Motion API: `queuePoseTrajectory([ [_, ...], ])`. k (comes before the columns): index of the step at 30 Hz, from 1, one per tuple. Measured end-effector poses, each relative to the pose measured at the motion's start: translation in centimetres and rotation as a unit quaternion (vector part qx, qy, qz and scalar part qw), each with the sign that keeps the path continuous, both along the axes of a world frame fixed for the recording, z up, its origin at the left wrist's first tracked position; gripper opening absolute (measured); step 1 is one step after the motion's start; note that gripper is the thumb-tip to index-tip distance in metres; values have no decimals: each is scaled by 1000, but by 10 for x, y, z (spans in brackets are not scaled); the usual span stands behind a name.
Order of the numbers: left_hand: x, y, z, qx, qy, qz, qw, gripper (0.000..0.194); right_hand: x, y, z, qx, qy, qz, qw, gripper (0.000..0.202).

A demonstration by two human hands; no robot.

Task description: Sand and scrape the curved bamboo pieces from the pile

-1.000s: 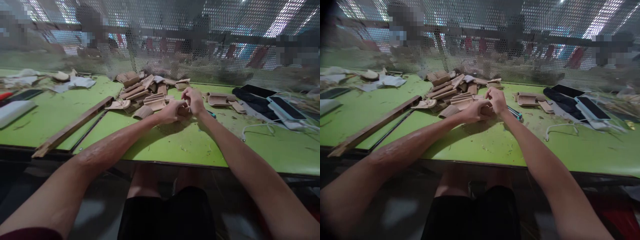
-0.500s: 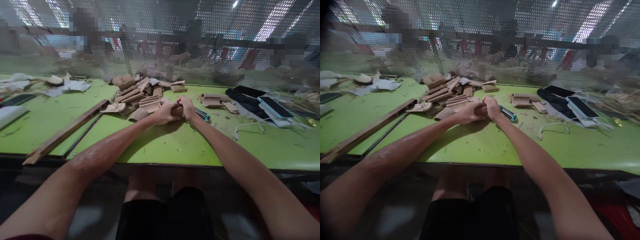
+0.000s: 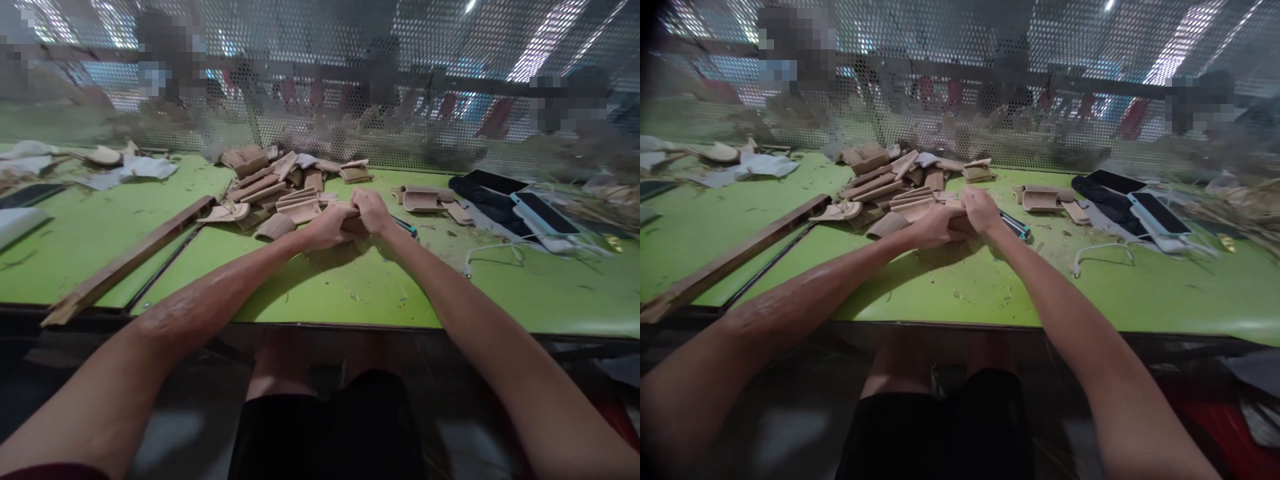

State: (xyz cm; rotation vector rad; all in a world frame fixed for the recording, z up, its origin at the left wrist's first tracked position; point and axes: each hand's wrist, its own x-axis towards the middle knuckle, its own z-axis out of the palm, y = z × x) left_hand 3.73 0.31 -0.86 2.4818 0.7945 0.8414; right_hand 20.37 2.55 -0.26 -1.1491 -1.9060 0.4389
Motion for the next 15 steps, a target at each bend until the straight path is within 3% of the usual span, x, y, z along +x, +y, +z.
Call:
queuePoseTrajectory([
  [6,-3,5,3,-17,-11,6,1000,44,-1,0,-7,-13,42,-7,999,29],
  [10,-3,1,5,-32,-2,-6,999,39,-4,-3,1,-53,119,29,991,27],
  [15,-3,-4,8,-39,-5,-34,999,33,4,1,17,-110,277,15,954,25],
])
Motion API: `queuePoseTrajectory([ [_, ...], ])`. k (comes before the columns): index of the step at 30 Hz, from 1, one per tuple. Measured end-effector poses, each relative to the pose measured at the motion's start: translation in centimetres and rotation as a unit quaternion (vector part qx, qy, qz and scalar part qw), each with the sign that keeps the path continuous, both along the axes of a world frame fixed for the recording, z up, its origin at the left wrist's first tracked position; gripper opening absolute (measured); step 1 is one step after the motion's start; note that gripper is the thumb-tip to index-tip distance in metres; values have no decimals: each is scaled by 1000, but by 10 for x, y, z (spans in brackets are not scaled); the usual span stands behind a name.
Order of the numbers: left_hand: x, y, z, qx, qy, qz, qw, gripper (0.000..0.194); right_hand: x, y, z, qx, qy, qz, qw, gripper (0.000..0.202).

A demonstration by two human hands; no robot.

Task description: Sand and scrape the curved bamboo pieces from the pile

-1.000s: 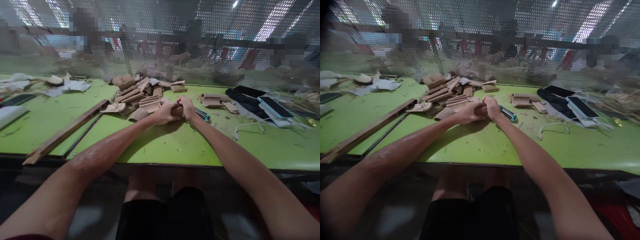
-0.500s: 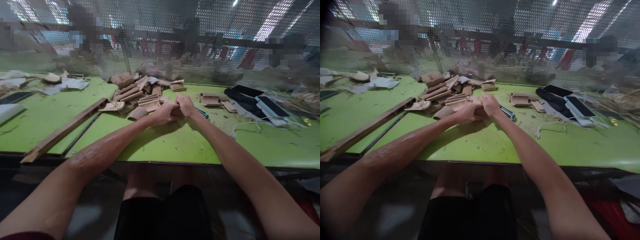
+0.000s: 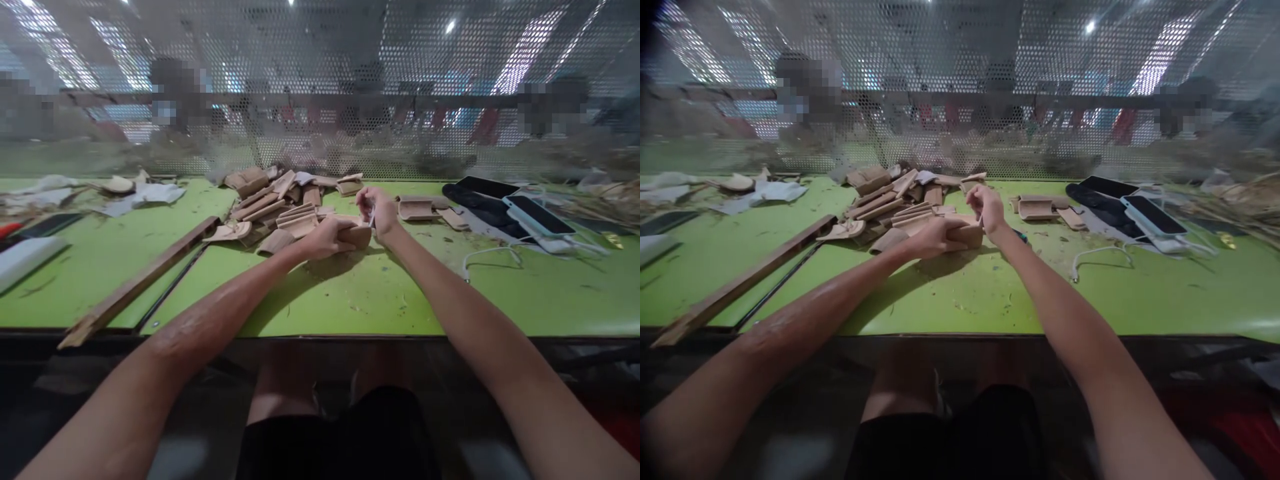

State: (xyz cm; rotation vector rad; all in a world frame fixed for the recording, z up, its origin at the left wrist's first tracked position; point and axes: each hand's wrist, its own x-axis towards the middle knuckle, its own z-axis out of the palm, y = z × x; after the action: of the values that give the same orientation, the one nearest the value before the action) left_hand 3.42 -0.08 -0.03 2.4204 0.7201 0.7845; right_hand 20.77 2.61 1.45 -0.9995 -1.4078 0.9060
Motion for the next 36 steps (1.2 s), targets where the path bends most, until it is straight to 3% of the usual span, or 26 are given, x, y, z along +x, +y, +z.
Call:
queuePoseTrajectory([
  [4,-1,-2,2,0,3,9,1000,35,8,0,4,-1,-8,-1,1000,23],
  [10,2,1,-3,6,8,4,1000,32,-1,-2,-8,83,-183,18,979,28],
  [18,3,1,-3,13,6,9,1000,33,-3,-7,-11,98,-348,-82,929,33],
  [27,0,10,-1,-6,-5,19,1000,39,-5,0,-26,89,-341,-98,931,33],
  [31,0,6,1,-12,6,2,1000,31,1,7,-11,105,-267,-65,956,34],
  [34,1,3,2,-8,6,-9,1000,29,6,12,1,127,-193,-77,970,36],
  [36,1,3,2,-3,0,-9,1000,31,7,13,2,121,-200,-75,969,36],
])
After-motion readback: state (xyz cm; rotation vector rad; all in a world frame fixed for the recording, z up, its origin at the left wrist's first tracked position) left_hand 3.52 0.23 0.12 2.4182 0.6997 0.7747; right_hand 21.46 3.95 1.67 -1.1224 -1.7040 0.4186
